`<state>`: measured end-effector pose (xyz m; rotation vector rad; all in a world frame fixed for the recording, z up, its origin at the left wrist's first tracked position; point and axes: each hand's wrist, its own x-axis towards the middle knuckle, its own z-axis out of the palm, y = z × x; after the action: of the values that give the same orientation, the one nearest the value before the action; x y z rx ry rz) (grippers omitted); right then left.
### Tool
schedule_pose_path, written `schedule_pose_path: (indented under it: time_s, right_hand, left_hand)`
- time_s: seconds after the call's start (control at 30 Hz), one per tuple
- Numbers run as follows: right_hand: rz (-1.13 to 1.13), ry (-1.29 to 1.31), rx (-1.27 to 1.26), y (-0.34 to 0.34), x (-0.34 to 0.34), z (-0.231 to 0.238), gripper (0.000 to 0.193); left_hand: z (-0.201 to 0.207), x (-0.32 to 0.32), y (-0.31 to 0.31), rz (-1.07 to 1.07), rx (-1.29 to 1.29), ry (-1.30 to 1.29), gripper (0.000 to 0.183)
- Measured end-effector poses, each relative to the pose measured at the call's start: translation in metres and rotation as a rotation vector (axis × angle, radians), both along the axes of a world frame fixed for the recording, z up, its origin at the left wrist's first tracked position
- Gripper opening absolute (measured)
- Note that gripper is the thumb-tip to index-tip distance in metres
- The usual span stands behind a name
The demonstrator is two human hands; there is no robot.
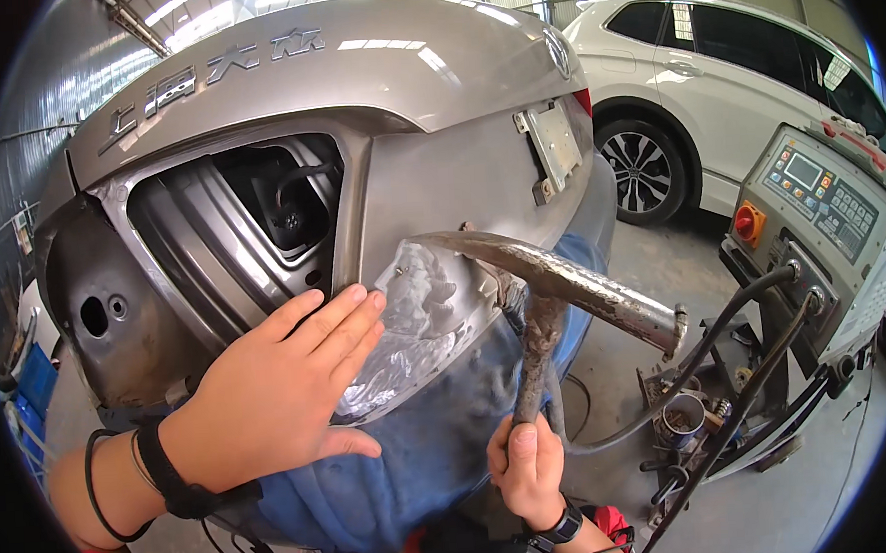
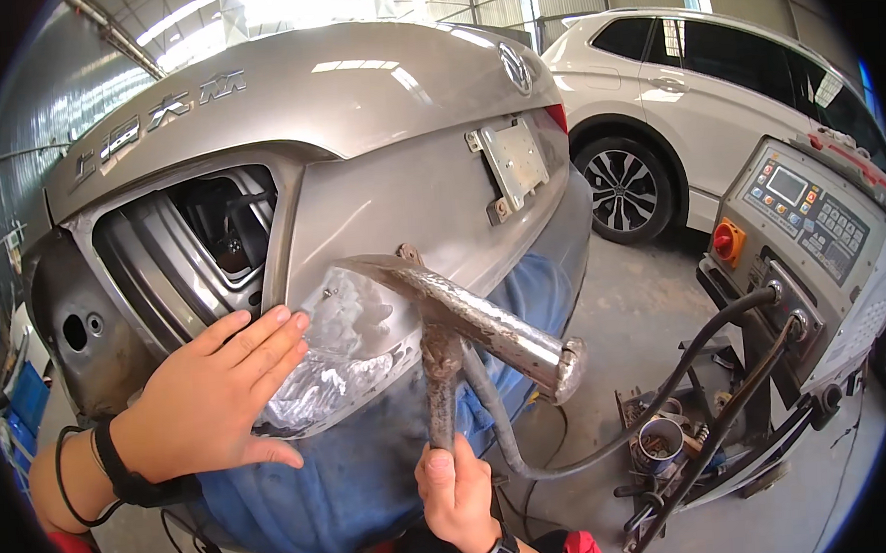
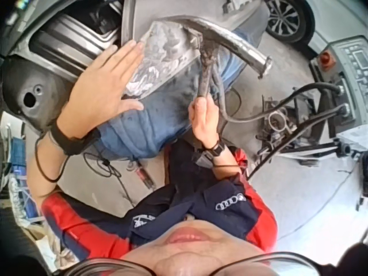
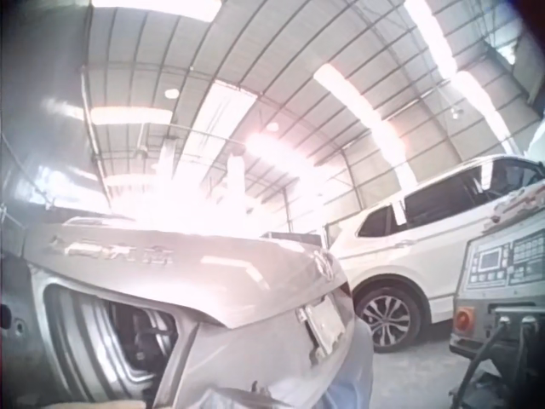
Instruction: Hammering and using a spot welder to repair a dent on a car body panel.
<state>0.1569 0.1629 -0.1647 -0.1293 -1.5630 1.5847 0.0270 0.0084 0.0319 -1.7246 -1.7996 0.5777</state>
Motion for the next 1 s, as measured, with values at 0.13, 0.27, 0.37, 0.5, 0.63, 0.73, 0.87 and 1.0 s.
schedule_pose_path:
  time_s: [0.13, 0.27, 0.37, 0.5, 0.63, 0.73, 0.87, 1.0]
  right_hand:
    - [-0.006, 0.002, 0.012, -0.005, -0.006, 0.001, 0.049]
    - [0.006, 0.036, -0.002, -0.008, -0.008, -0.005, 0.049]
    - [-0.038, 0.000, 0.069, -0.009, -0.007, -0.003, 0.049]
    - [0.000, 0.038, 0.024, -0.009, -0.008, -0.004, 0.049]
    - [-0.020, 0.053, 0.041, -0.008, -0.007, -0.007, 0.048]
    - [-0.036, -0.010, 0.062, -0.008, -0.004, -0.005, 0.050]
    - [-0.013, 0.024, 0.021, -0.011, 0.005, -0.010, 0.051]
    - [-0.040, 0.015, -0.002, -0.018, 0.034, -0.033, 0.057]
  left_hand:
    - [-0.002, -0.005, -0.001, -0.032, 0.012, -0.001, 0.091]
    - [-0.002, -0.006, -0.001, -0.046, 0.022, -0.020, 0.089]
    - [-0.003, -0.006, -0.001, -0.042, 0.024, -0.024, 0.089]
    - [-0.003, -0.007, 0.000, -0.058, 0.021, -0.025, 0.089]
    - [-0.004, -0.008, 0.000, -0.051, 0.013, -0.032, 0.090]
    - [-0.005, -0.003, -0.003, -0.037, 0.018, -0.039, 0.089]
    - [-0.015, -0.002, -0.009, -0.005, -0.032, 0.034, 0.082]
    - [-0.026, 0.004, -0.030, 0.044, -0.166, 0.112, 0.075]
